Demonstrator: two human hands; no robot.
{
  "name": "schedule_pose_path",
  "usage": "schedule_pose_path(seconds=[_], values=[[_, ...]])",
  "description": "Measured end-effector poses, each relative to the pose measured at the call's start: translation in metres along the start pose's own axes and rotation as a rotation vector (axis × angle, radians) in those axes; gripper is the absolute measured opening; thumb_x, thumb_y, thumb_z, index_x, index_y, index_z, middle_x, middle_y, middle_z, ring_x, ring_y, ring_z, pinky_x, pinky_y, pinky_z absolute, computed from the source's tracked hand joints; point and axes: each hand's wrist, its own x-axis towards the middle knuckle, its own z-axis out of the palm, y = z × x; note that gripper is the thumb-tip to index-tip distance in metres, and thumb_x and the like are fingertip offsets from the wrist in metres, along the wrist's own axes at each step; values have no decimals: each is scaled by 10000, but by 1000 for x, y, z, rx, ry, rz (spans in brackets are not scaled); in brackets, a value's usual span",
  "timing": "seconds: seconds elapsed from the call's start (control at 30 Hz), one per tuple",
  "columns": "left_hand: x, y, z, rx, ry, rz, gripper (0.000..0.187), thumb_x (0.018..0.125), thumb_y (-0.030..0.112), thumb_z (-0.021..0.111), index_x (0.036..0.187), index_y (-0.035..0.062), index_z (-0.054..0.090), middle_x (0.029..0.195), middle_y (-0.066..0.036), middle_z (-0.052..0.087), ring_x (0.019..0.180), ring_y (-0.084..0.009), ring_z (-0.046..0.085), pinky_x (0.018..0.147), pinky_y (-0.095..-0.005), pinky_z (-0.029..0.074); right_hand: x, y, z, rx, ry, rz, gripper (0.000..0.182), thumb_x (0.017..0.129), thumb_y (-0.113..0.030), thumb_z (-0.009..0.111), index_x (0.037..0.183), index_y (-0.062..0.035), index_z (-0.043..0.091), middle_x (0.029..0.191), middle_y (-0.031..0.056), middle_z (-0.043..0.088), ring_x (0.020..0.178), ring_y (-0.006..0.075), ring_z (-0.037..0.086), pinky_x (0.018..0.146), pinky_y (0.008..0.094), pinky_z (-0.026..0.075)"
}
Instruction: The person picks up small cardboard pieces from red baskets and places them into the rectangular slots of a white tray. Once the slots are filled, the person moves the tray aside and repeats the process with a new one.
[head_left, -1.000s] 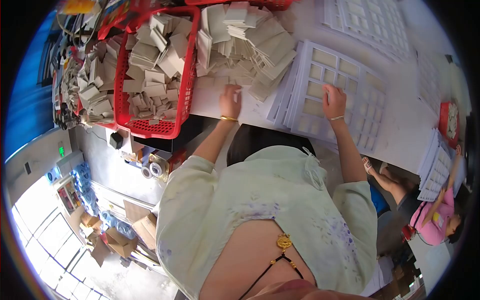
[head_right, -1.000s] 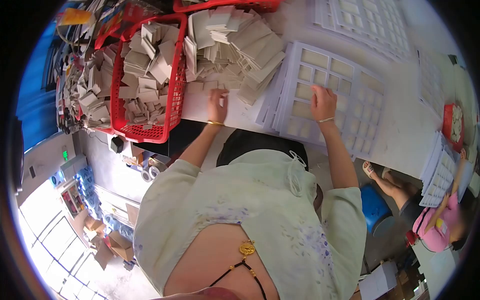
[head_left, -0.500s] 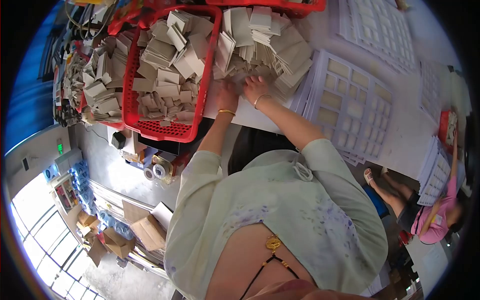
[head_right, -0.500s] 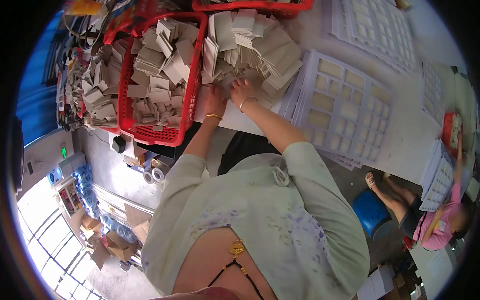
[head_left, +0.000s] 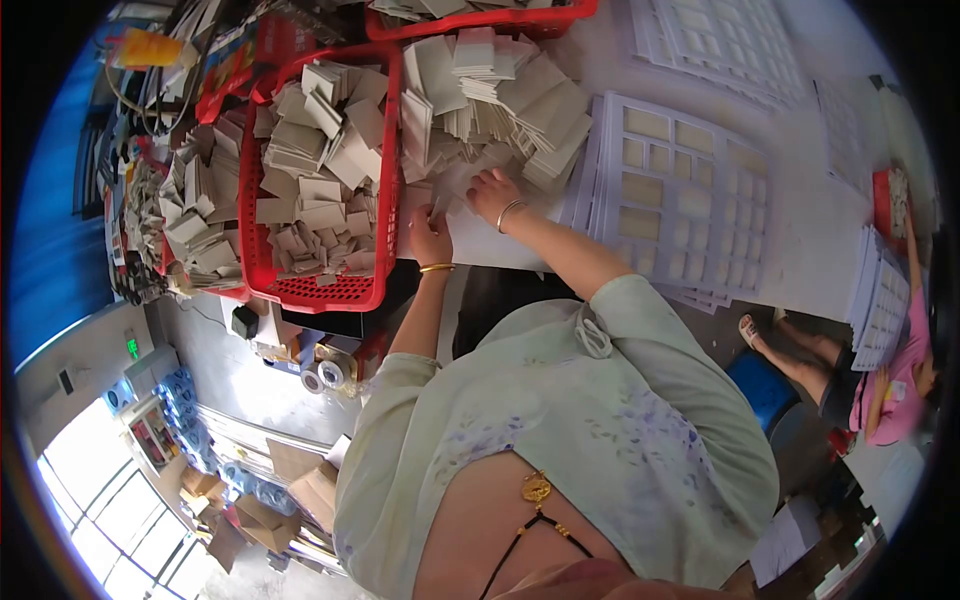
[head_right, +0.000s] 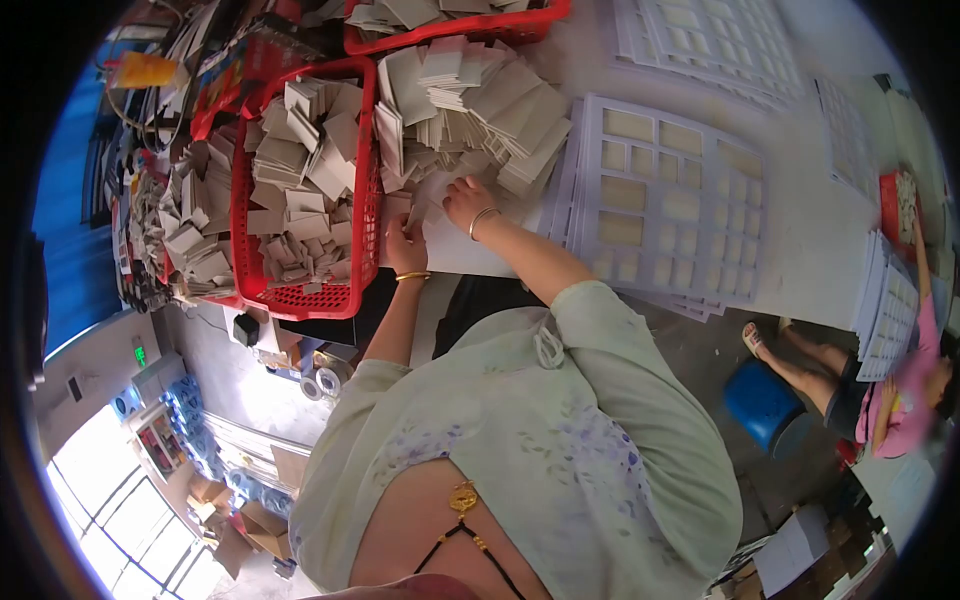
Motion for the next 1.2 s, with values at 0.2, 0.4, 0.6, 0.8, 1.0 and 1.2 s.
schedule_pose_path(seconds=[0.2,0.4,0.6,0.8,1.0,1.2], values=[[-17,11,-3,-88,-80,-98,201,818,50,601,1005,7,542,842,-129,602,608,-218,584,569,-330,467,1,-3,-5,17,113,-1,145,802,-188,506,887,-166,622,945,-30,586,1031,134,490,894,326,334],[-30,60,-1,-398,44,-109,206,842,36,588,1039,17,532,836,-88,592,589,-115,553,514,-248,450,-25,25,-39,626,231,212,86,803,-116,582,889,-126,584,814,80,618,775,244,618,671,370,473],[-60,127,59,-501,-459,48,241,830,14,611,1065,44,565,912,-52,603,610,-70,534,520,-210,444,-158,131,-69,1130,496,683,123,871,-126,564,990,-97,573,807,77,634,601,212,658,498,318,498],[-83,185,106,-483,-843,100,219,831,6,598,1042,61,592,877,-57,617,590,-98,583,505,-229,453,-289,164,-112,1170,502,1060,189,872,-105,546,1053,-52,534,845,95,599,570,160,646,472,264,509],[-92,181,134,-218,-960,429,154,814,58,606,964,67,572,852,-96,611,636,-238,609,581,-335,477,-334,149,-87,1121,319,957,302,789,-92,655,1061,-54,530,826,85,602,555,153,623,464,270,503],[-102,180,151,-133,-869,580,151,799,67,592,948,81,574,825,-106,606,756,-296,606,656,-377,482,-321,152,-79,1051,77,784,227,766,-108,682,959,-67,571,794,85,642,645,185,639,582,300,512]])
